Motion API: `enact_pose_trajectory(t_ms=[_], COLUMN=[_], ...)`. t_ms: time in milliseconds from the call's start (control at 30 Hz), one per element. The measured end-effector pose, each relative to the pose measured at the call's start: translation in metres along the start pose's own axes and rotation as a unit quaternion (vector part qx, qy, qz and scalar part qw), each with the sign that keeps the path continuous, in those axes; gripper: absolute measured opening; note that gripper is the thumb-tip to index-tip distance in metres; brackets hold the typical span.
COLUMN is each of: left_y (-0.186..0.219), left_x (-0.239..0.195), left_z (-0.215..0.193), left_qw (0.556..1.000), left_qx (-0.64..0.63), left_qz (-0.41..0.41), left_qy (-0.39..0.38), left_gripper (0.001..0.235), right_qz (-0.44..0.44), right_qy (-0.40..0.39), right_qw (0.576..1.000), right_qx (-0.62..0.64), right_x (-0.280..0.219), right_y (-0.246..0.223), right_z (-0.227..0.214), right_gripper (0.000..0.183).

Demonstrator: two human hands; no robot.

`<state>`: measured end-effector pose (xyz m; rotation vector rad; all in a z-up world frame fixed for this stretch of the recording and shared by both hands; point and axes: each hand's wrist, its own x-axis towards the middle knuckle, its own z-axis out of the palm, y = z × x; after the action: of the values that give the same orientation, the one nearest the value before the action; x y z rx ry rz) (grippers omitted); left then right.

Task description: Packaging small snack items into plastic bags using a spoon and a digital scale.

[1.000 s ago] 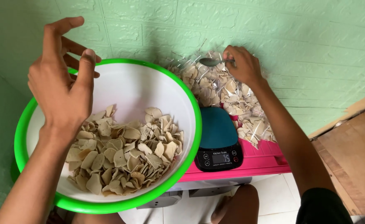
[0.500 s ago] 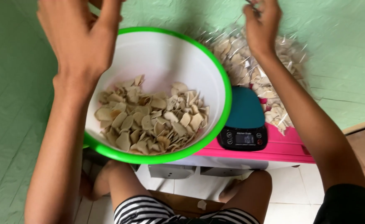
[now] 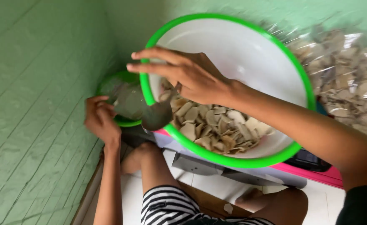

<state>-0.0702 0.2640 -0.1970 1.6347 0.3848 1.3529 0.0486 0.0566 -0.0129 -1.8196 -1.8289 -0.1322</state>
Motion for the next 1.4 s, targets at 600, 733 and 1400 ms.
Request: enact_pose_trajectory(t_ms=[600, 733, 1400], left_y=[-0.289, -0.292, -0.008], left_x=[-0.023, -0.023, 0.080], left_z=[0.066, 0.064, 0.051], left_qw=[0.733, 0.760, 0.996], left_qx=[0.504, 0.487, -0.085], left_qz=[-0.213, -0.220, -0.019], left_qy=[-0.403, -0.371, 0.021], left_gripper=[0.069, 0.049, 0.017], right_qz=[0.028, 0.052, 0.035], right_qy=[-0.039, -0.038, -0.101], right_qw=[0.999, 0.996, 0.994], right_qx=[-0.014, 0.054, 0.008], right_x=[0.005, 0.003, 0.014], right_y=[-0.013, -0.009, -0.019], right_z=[-0.009, -0.006, -0.023], right_gripper=[0.079, 0.082, 0.068])
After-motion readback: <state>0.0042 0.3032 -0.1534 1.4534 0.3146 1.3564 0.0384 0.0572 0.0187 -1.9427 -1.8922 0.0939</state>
